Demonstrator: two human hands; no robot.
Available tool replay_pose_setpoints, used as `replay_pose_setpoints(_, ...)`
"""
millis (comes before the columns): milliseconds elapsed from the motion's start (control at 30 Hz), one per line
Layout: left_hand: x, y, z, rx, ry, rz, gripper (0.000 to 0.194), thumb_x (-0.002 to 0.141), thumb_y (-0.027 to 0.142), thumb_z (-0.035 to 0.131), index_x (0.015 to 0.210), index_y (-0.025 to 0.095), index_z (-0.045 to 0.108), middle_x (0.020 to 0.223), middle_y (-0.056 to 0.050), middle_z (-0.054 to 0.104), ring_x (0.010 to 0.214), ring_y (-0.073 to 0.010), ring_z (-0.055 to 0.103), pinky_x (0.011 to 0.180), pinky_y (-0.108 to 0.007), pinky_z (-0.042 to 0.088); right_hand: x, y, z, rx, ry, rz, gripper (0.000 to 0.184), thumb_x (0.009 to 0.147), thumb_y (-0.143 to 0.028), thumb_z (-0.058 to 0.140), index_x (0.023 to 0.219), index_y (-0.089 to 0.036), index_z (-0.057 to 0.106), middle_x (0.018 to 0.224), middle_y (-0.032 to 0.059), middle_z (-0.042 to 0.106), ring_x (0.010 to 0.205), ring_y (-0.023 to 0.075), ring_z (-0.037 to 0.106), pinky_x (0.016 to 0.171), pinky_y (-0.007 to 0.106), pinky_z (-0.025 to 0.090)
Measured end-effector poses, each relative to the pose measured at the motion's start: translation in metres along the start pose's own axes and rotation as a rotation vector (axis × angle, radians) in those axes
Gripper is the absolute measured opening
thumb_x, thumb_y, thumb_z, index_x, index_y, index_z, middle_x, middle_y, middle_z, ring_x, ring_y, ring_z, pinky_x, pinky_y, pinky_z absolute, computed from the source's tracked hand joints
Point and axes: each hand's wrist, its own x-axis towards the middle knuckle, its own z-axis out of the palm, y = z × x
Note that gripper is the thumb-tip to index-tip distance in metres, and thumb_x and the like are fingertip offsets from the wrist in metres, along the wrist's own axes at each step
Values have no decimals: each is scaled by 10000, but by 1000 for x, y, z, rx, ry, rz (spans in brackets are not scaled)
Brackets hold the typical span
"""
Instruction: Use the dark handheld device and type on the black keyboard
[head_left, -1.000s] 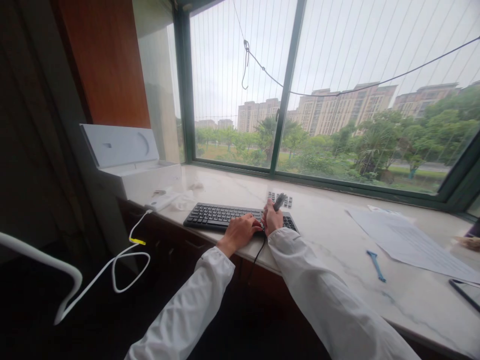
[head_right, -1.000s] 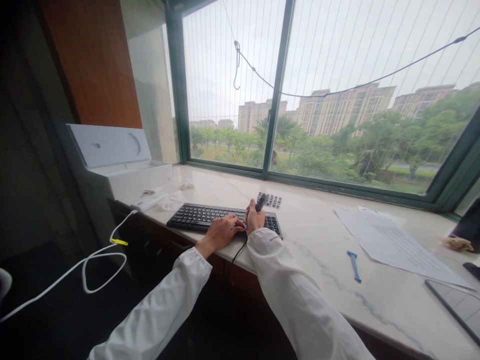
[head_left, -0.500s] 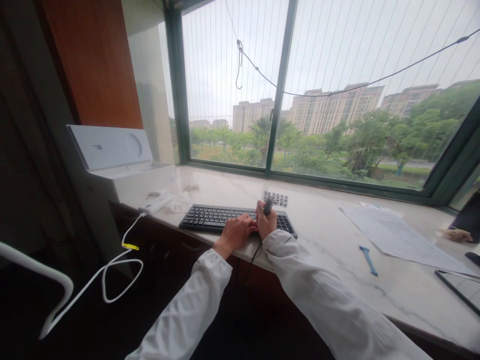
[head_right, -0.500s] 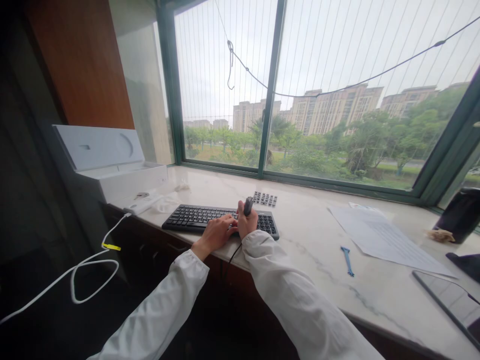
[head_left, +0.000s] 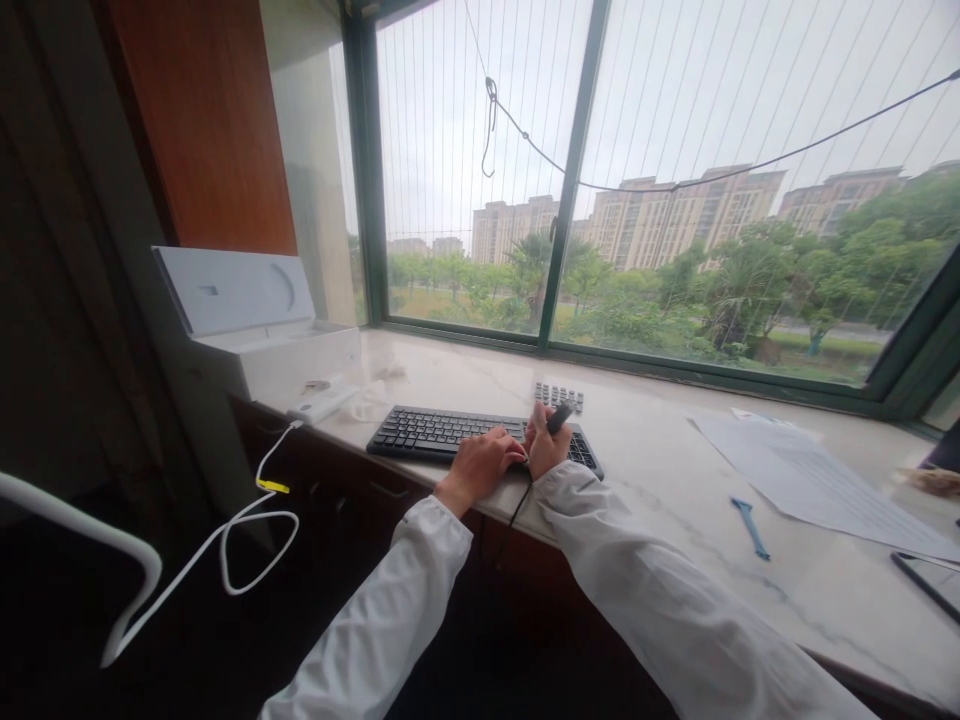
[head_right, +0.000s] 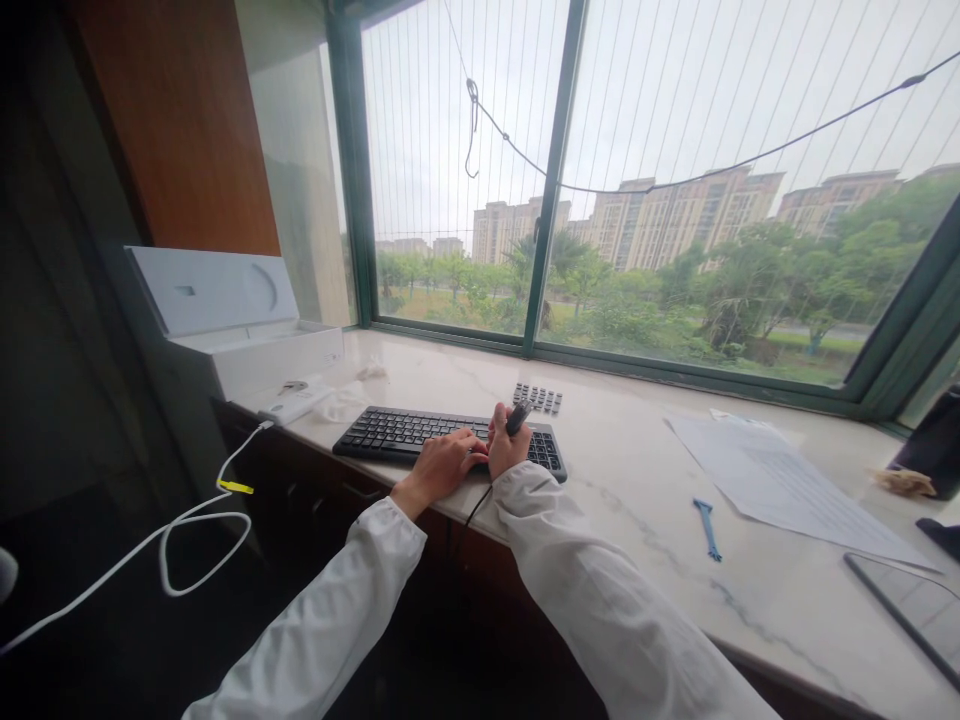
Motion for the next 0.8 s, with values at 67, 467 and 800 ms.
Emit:
replay_pose_setpoints(67,0,2,-2,4,-16,-13,319,905,480,406,1009,293,642,1047,-15,599,862,-164,612,715,-272,440,1,-1,1,102,20,40,448,795,-578,516,575,-220,359,404,-85,250,330,53,206,312,226,170)
replay_pose_setpoints(467,0,6,-6,18,-66,-35,360,905,500,382,1040,265,620,1083,-39,577,900,-166,605,769,-283,434,23,4,-4,194,169,229,407,757,-540,568,615,-226,351,405,-102,255,322,54,200,290,216,168)
replay_pose_setpoints(800,1,3,-2,10,-39,-21,335,908,474,395,1029,259,621,1069,-43,581,886,-177,613,767,-292,446,29,12,3,116,117,368,410,754,-564,527,596,-245,324,400,-100,229,316,62,191,276,224,173)
